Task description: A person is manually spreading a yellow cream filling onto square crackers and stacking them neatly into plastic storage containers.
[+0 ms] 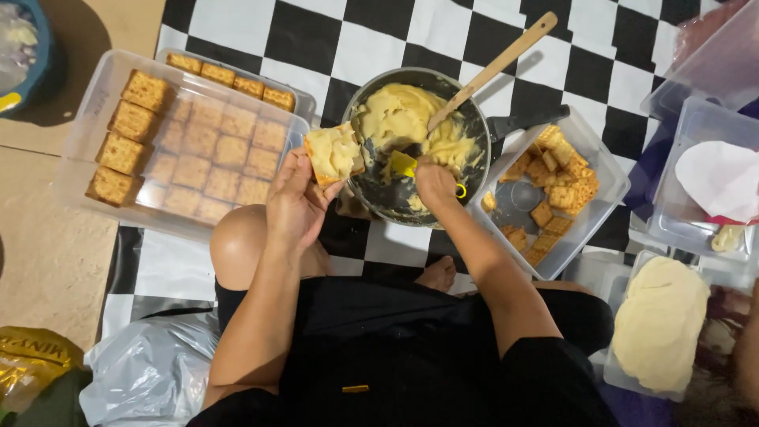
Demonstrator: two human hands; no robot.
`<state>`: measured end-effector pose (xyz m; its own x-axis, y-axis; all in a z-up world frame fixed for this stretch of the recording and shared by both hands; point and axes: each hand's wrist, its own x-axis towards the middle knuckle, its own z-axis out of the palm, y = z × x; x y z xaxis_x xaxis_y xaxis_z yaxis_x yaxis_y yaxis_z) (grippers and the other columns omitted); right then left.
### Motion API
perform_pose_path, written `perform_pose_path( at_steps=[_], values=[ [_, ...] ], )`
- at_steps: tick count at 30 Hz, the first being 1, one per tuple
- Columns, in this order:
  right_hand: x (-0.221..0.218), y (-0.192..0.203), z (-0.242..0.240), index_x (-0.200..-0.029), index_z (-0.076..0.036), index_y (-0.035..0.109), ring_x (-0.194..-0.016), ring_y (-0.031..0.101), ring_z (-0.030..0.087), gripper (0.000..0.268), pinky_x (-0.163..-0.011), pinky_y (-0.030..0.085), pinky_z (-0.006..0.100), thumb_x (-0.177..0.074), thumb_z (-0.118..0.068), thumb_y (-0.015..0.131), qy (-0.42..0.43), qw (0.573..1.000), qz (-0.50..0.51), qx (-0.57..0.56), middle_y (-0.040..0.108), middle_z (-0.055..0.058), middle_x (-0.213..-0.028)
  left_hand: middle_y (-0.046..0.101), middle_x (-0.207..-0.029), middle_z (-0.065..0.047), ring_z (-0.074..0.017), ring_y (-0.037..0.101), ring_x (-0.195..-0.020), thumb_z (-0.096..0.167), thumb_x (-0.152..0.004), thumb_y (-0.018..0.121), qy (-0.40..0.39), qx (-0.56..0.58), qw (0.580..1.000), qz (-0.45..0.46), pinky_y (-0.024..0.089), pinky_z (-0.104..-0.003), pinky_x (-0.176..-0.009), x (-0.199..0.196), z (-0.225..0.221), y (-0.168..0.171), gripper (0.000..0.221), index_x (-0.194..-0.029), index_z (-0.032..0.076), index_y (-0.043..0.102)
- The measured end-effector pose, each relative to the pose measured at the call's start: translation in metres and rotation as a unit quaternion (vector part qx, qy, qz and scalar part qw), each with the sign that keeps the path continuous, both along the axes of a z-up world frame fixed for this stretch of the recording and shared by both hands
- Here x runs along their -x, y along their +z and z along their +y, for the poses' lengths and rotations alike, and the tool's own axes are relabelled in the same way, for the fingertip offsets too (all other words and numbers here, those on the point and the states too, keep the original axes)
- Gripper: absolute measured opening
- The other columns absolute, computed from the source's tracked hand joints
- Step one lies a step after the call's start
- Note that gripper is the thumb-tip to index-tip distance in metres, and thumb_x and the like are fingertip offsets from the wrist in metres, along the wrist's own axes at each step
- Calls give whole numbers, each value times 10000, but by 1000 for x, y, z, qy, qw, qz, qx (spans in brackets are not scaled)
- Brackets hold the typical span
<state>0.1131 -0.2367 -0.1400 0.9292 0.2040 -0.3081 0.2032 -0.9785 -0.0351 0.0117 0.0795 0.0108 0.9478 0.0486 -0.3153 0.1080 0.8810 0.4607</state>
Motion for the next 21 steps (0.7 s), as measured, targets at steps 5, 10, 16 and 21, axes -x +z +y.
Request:
perform_pose_path(
  at_steps=[5, 10, 16, 21],
  values=[
    [4, -8, 18, -1177, 117, 624, -832, 751, 391, 311, -730, 596, 559, -1024, -144, 551, -3, 998, 51, 35, 740, 240, -837, 689, -1243, -221, -333, 719, -1112, 261, -1074, 471, 1, 6, 1000, 7, 605, -483, -976, 1, 3, -1, 314, -1288, 34, 502],
    [7, -5, 44, -992, 55, 739, -927, 737, 435, 310, -800, 586, 589, -993, -225, 606, -135, 980, 147, -16, 728, 266, -861, 700, -1211, -217, -312, 735, -1072, 258, -1072, 472, 3, 10, 1000, 6, 633, -444, -932, -1, 3, 15, 315, -1287, 31, 510],
    [11, -34, 47, -1050, 112, 635, -508, 614, 229, 315, -378, 478, 315, -921, -171, 587, -342, 846, 245, -327, 648, 153, -707, 693, -1227, -225, -311, 730, -1080, 264, -1068, 477, 1, 10, 1000, 7, 622, -447, -939, -1, 3, 17, 331, -1297, 25, 504],
    [-7, -11, 65, -1207, 155, 588, -910, 760, 334, 322, -721, 647, 423, -953, -41, 563, -160, 982, 91, -42, 733, 266, -977, 678, -1259, -234, -317, 717, -1105, 253, -1065, 481, 10, 7, 1000, 19, 615, -447, -947, -1, 4, 19, 353, -1318, 7, 498]
  ],
)
